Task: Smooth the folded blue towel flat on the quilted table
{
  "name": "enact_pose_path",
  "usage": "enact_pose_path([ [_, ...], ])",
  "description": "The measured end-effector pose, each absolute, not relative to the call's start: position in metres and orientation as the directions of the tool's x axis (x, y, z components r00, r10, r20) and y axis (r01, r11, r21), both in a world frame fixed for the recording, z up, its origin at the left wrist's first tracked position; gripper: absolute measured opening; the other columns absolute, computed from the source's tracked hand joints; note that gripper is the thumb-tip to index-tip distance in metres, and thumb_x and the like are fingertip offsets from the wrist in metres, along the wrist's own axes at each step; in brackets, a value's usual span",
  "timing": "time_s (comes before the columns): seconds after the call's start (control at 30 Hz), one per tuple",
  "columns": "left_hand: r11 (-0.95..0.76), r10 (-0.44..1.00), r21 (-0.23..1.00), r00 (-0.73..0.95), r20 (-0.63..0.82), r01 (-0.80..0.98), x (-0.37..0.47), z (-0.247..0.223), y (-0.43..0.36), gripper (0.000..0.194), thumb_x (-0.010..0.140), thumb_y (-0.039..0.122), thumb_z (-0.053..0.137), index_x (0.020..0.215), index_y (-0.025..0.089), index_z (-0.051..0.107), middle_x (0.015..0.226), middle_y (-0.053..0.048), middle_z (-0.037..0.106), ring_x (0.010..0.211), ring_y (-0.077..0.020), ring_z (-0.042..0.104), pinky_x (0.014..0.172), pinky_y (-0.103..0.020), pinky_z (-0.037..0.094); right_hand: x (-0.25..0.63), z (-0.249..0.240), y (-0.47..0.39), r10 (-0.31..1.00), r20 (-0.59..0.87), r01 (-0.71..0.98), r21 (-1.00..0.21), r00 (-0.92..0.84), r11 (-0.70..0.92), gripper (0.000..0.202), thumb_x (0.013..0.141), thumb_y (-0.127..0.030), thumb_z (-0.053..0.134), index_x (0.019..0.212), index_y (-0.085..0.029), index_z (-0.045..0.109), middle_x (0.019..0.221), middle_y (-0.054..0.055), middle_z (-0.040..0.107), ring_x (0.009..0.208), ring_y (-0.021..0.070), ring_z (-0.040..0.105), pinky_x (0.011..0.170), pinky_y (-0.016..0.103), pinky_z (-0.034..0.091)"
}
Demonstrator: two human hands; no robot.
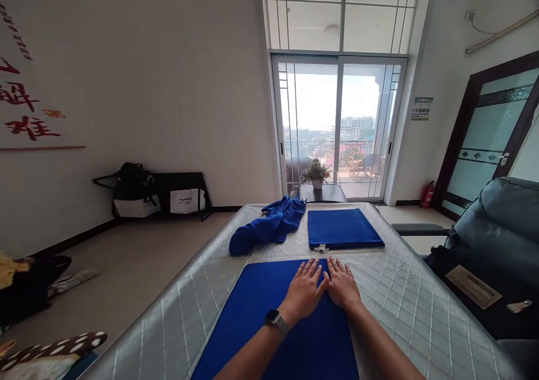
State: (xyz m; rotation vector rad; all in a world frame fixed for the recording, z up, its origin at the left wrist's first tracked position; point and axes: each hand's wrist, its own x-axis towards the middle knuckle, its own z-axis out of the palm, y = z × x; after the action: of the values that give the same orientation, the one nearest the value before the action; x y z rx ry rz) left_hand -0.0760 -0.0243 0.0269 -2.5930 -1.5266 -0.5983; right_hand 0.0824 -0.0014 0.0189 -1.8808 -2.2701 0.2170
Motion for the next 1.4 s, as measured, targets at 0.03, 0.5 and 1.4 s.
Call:
enact_pose_path([
  [0.03, -0.482, 0.85, 0.159, 0.415, 0.325, 0.861, -0.062, 0.026, -0.018, 0.06, 0.102, 0.05, 0.021, 0.146, 0.016, 0.045, 0.156, -0.012, 0.039, 0.147, -0.0249, 0.026, 0.12, -0.049, 0.024, 0.083, 0.018, -0.002, 0.981, 0.048, 0.956, -0.219, -0.19, 0.196, 0.062, 0.099, -0.04, 0.019, 0.156, -0.019, 0.018, 0.163, 0.002, 0.015, 0.15, 0.0192, 0.011, 0.12, 0.041, 0.005],
  [0.5, -0.264, 0.958, 0.179, 0.236, 0.165, 0.948, -0.137, 0.006, -0.002, 0.078, 0.098, 0.063, 0.01, 0.152, 0.011, 0.032, 0.159, -0.012, 0.03, 0.148, -0.0248, 0.024, 0.121, -0.045, 0.02, 0.081, 0.023, -0.002, 0.986, 0.056, 0.954, -0.247, -0.16, 0.169, 0.064, 0.098, -0.045, 0.017, 0.156, -0.017, 0.021, 0.162, 0.001, 0.019, 0.149, 0.0187, 0.013, 0.12, 0.039, 0.003],
  [1.4, -0.028, 0.971, 0.127, -0.003, 0.241, 0.991, -0.26, -0.005, -0.01, 0.086, 0.096, 0.064, 0.011, 0.149, 0.001, 0.034, 0.156, -0.021, 0.032, 0.146, -0.0299, 0.028, 0.117, -0.047, 0.025, 0.065, 0.045, -0.022, 0.989, 0.064, 0.978, -0.153, -0.136, 0.145, 0.062, 0.098, -0.04, 0.022, 0.156, -0.016, 0.021, 0.162, 0.004, 0.018, 0.15, 0.0204, 0.007, 0.12, 0.042, -0.003],
])
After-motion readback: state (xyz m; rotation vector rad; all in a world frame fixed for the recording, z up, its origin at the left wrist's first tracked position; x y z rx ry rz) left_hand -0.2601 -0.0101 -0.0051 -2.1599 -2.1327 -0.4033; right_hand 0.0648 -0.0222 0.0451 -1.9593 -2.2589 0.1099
